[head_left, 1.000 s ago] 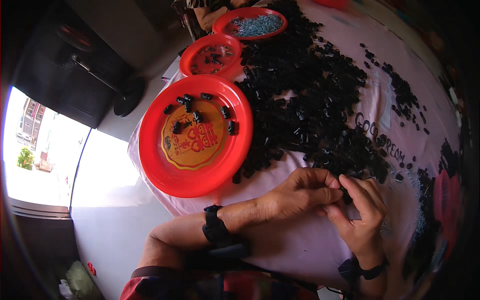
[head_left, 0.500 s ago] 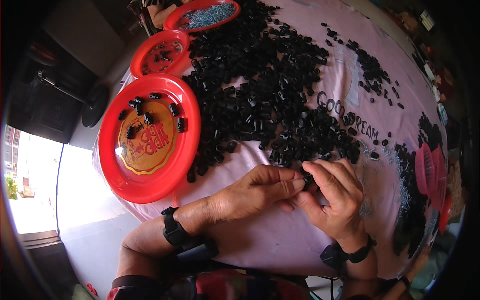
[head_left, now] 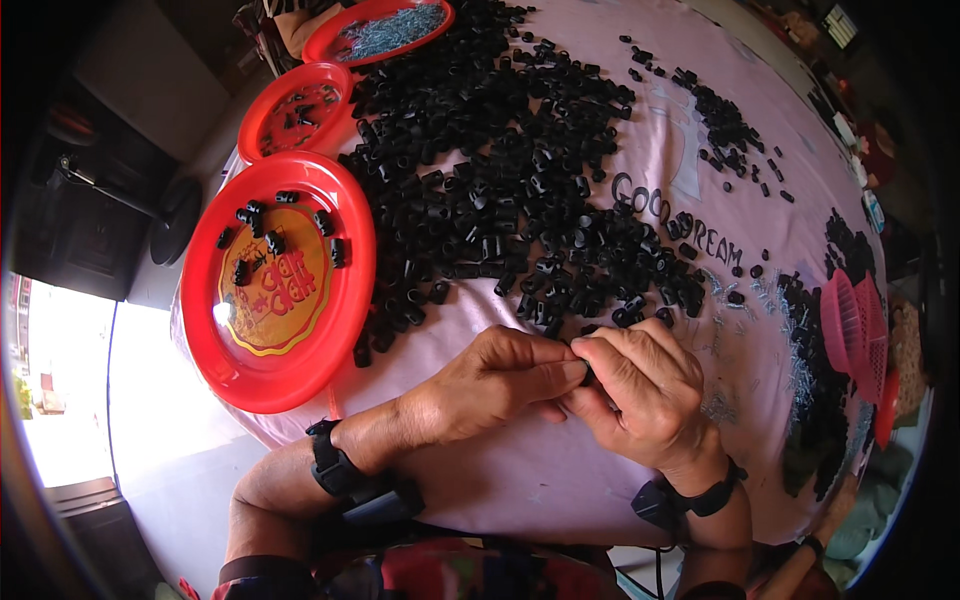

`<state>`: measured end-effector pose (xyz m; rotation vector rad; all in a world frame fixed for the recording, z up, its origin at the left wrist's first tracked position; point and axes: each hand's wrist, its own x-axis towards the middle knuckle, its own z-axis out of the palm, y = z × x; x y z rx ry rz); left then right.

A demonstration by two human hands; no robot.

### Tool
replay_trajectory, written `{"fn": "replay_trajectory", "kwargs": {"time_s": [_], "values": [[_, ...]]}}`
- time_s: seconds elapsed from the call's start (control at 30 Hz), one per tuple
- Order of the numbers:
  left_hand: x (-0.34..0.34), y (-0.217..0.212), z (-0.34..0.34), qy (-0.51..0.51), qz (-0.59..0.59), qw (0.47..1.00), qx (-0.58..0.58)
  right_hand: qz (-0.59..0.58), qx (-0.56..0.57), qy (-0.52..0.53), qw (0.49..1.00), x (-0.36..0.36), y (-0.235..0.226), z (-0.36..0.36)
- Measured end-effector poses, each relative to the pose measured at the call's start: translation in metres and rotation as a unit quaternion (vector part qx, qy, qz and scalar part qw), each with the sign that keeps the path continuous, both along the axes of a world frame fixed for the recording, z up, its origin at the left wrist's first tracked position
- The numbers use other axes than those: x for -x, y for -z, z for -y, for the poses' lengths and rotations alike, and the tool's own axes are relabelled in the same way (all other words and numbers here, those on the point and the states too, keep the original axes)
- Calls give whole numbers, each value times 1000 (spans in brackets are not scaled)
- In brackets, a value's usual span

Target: Assembling small black plastic components by manually inserting metal pins into them.

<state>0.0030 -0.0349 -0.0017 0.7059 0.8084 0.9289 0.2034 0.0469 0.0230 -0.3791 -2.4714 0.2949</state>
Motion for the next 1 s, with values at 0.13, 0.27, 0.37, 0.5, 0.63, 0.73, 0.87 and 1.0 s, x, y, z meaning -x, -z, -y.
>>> {"fn": "replay_trajectory", "kwargs": {"time_s": [0.13, 0.27, 0.37, 0.5, 0.63, 0.73, 0.87, 1.0], "values": [[2, 1, 1, 0, 11, 1000, -3, -33, 51, -4, 998, 3, -1, -4], [1, -4, -1, -11, 32, 999, 19, -40, 26, 8, 999, 2, -3, -8], [2, -10, -2, -20, 35, 998, 37, -41, 6, 9, 999, 1, -4, -8], [2, -15, -3, 6, -5, 1000, -3, -22, -4, 14, 1000, 1, -6, -5], [7, -10, 1, 7, -69, 997, -45, -41, 53, -6, 998, 5, -3, -6], [10, -27, 5, -64, -87, 993, -39, -41, 140, 30, 989, -2, -10, -8], [48, -33, 11, -259, 4, 966, -24, -16, 212, 65, 975, -15, -3, -17], [113, -19, 34, -354, 131, 924, -53, -30, 190, 106, 976, -19, 0, -28]]}}
